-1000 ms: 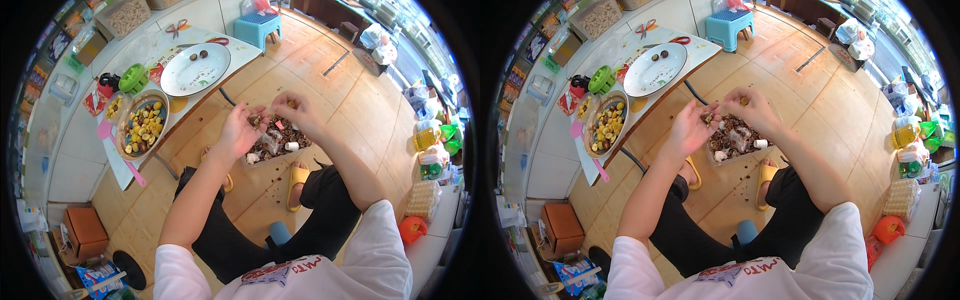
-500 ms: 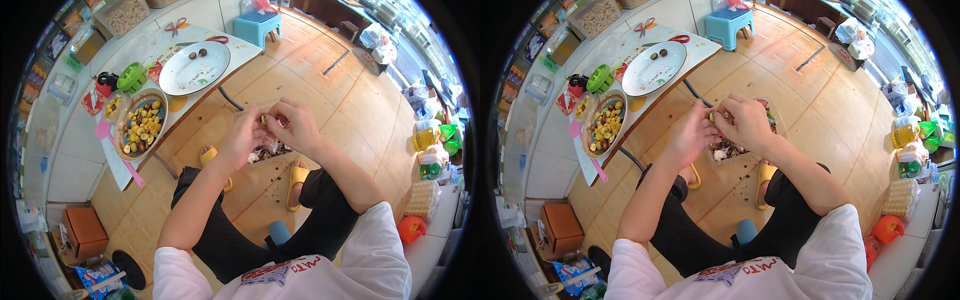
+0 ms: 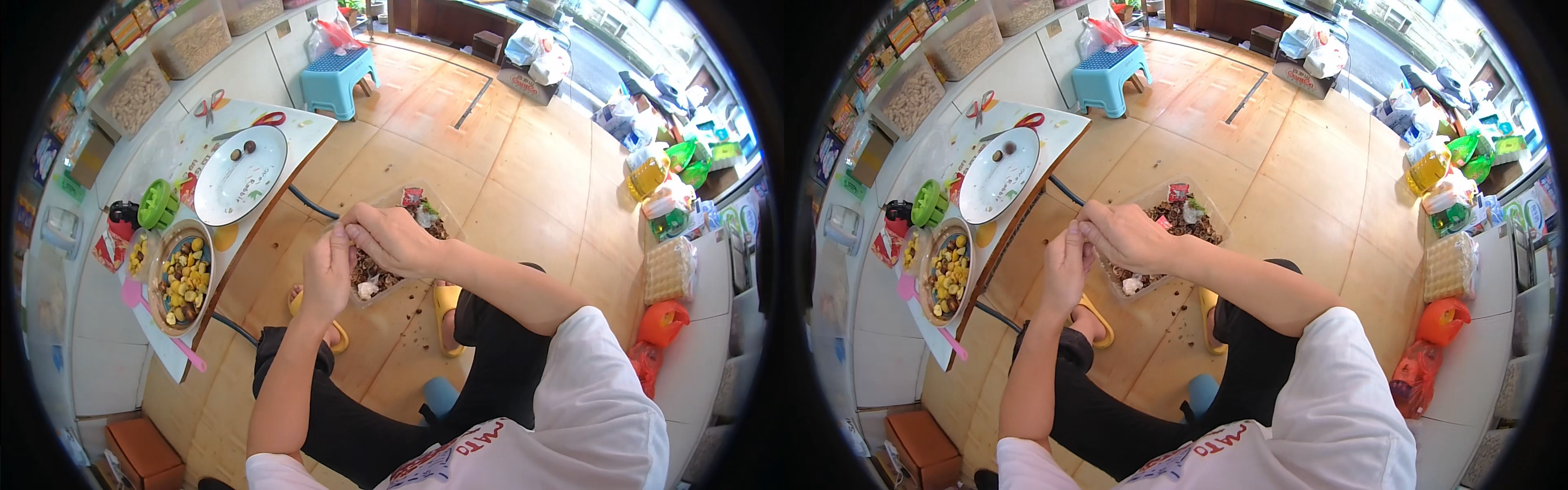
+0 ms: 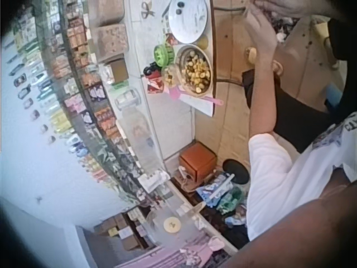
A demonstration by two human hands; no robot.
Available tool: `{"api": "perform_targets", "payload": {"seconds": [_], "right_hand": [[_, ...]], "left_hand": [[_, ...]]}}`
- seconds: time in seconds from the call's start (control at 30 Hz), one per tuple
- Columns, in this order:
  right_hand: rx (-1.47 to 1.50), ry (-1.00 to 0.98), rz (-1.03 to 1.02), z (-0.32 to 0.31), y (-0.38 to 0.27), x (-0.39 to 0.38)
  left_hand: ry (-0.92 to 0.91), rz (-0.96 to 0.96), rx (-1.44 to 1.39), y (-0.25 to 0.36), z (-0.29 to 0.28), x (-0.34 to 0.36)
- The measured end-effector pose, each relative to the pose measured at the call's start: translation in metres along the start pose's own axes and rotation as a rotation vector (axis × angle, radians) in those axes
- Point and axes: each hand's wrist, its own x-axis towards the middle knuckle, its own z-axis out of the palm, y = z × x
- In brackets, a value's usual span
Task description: The person sits on the floor and peels small yellow nuts by hand, placing the peeled nuts into a bowl. The person then moves to the sink, washes the nuts in a metal bowl, and returns to the table.
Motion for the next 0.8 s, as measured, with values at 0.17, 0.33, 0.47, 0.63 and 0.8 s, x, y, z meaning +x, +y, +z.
{"api": "perform_targets", "payload": {"seconds": [0.17,0.33,0.47,0.63,0.8], "right_hand": [[0.034,0.131,0.084,0.009,-0.004,-0.001],[0.244,0.27,0.363,0.016,-0.005,0.003],[0.753,0.233,0.579,0.01,0.002,0.006],[-0.245,-0.013,0.419,-0.001,0.052,0.006],[0.061,0.011,0.339,-0.009,0.039,0.007]], "left_hand": [[0.074,0.157,0.143,0.006,0.007,-0.001],[0.076,0.283,0.264,0.006,0.01,-0.007],[-0.091,0.05,-0.261,0.007,0.003,-0.004],[-0.18,-0.043,-0.524,0.011,-0.002,-0.001],[-0.108,-0.064,-0.516,0.01,-0.006,0.001]]}}
